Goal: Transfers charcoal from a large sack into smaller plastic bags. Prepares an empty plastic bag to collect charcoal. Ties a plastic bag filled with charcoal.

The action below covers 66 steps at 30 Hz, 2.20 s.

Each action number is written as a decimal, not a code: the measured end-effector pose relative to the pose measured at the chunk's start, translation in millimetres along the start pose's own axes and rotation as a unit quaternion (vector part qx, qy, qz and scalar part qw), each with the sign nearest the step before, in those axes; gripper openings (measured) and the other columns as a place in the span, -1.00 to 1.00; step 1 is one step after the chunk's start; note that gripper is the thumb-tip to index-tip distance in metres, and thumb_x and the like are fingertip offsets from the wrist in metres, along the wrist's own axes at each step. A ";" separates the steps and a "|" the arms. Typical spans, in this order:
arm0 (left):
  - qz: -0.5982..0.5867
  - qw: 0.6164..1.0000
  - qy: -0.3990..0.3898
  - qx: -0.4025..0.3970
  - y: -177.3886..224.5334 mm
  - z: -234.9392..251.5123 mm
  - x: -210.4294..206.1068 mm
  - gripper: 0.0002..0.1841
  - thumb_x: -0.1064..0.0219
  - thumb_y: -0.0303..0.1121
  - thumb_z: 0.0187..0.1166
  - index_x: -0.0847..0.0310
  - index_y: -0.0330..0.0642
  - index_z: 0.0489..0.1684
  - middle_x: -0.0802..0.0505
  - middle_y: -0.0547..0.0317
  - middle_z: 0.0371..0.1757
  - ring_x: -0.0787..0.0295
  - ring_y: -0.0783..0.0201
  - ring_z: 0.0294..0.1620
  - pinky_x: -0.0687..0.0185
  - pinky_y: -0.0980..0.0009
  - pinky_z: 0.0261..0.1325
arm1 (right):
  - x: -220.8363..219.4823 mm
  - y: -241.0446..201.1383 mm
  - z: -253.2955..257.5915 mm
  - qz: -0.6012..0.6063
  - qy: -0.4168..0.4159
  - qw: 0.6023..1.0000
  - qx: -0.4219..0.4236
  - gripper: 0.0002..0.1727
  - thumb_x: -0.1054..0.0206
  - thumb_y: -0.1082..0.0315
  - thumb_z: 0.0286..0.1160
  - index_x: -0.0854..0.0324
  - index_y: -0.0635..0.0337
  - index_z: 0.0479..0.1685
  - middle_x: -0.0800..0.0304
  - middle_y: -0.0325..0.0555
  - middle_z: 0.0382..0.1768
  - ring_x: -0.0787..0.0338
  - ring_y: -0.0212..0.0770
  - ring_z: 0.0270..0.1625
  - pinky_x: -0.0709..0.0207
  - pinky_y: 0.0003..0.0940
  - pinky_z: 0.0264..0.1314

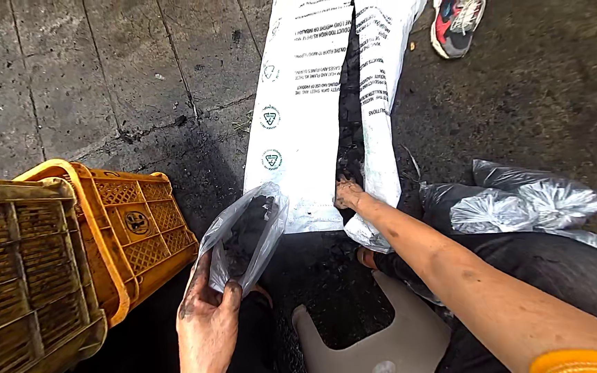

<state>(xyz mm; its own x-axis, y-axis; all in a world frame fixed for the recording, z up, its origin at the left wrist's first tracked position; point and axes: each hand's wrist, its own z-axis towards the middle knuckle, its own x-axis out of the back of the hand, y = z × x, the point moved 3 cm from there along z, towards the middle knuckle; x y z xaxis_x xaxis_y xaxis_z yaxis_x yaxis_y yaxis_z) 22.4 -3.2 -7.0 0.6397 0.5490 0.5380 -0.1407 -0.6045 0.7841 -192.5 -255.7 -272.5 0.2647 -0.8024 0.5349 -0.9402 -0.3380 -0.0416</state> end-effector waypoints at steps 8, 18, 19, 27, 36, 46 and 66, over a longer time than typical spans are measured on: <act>0.002 1.000 0.006 0.004 -0.1 2.1 -1.9 -0.25 -0.32 -0.56 0.15 -0.44 -0.46 0.57 -0.66 -0.20 0.49 -0.69 0.63 0.23 -0.56 0.70 0.14 | -18.6 1.0 -4.6 -0.034 0.007 0.999 0.003 -0.32 -0.37 0.47 0.49 -0.29 0.59 0.61 -0.02 0.41 0.79 -0.19 0.42 0.76 -0.31 0.21 0.65; -0.006 1.000 -0.001 0.010 1.3 0.5 -2.6 -0.26 -0.32 -0.57 0.19 -0.41 -0.44 0.60 -0.66 -0.20 0.49 -0.69 0.52 0.29 -0.57 0.61 0.20 | -13.7 -0.6 -9.7 0.033 0.030 0.999 -0.017 -0.38 -0.28 0.51 0.57 -0.27 0.61 0.61 -0.08 0.40 0.78 -0.32 0.37 0.72 -0.31 0.20 0.65; -0.015 1.000 0.000 0.010 2.2 0.9 -2.7 -0.25 -0.31 -0.57 0.18 -0.40 -0.45 0.60 -0.66 -0.20 0.50 -0.67 0.51 0.32 -0.55 0.60 0.24 | -10.1 1.6 -10.7 0.046 0.030 0.998 -0.021 -0.39 -0.29 0.49 0.56 -0.30 0.60 0.59 -0.11 0.40 0.77 -0.35 0.35 0.70 -0.31 0.20 0.65; -0.009 0.999 -0.018 0.029 5.0 2.4 1.1 -0.26 -0.29 -0.60 0.27 -0.38 -0.37 0.65 -0.60 -0.20 0.56 -0.72 0.36 0.23 -0.62 0.45 0.10 | 28.8 36.8 -39.5 0.318 0.155 0.934 -0.047 -0.52 -0.44 0.27 0.57 -0.64 0.26 0.43 -0.64 0.41 0.41 -0.55 0.34 0.56 -0.29 0.29 0.63; -0.008 0.999 -0.032 0.026 3.5 -0.3 6.7 -0.27 -0.31 -0.62 0.34 -0.33 -0.36 0.69 -0.56 -0.23 0.60 -0.70 0.20 0.32 -0.62 0.30 0.22 | 102.0 11.3 -125.6 0.634 0.215 0.737 0.093 -0.51 -0.41 0.37 0.58 -0.53 -0.01 0.51 -0.75 -0.05 0.03 -0.71 -0.24 -0.19 -0.64 -0.23 -0.15; -0.111 0.992 -0.037 0.044 7.0 -3.2 7.4 -0.25 -0.30 -0.66 0.30 -0.32 -0.34 0.69 -0.64 -0.14 0.50 -0.76 0.41 0.03 -0.68 0.49 -0.05 | 74.4 -176.9 -218.1 0.631 0.225 0.581 0.463 -0.38 -0.48 0.44 0.32 -0.53 0.19 0.49 -0.77 -0.15 0.19 -0.78 -0.41 0.04 -0.74 -0.38 0.08; -0.184 0.982 -0.005 0.034 -1.8 -4.9 23.4 -0.27 -0.22 -0.70 0.31 -0.29 -0.41 0.67 -0.65 -0.09 0.48 -0.75 0.50 -0.03 -0.66 0.56 -0.17 | 29.4 -225.9 -216.2 0.285 0.281 0.748 0.530 -0.40 -0.10 -0.04 0.76 -0.76 0.37 0.18 -0.81 0.22 0.24 -0.68 0.22 0.43 -0.37 0.13 0.58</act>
<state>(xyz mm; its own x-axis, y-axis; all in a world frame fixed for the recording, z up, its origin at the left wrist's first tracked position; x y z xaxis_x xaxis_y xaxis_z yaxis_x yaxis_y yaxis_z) 33.9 13.6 5.7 0.6455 0.7316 0.2193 0.1509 -0.4036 0.9024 -18.6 -96.6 -64.9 -0.5268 -0.7314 0.4331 -0.0895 -0.4589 -0.8839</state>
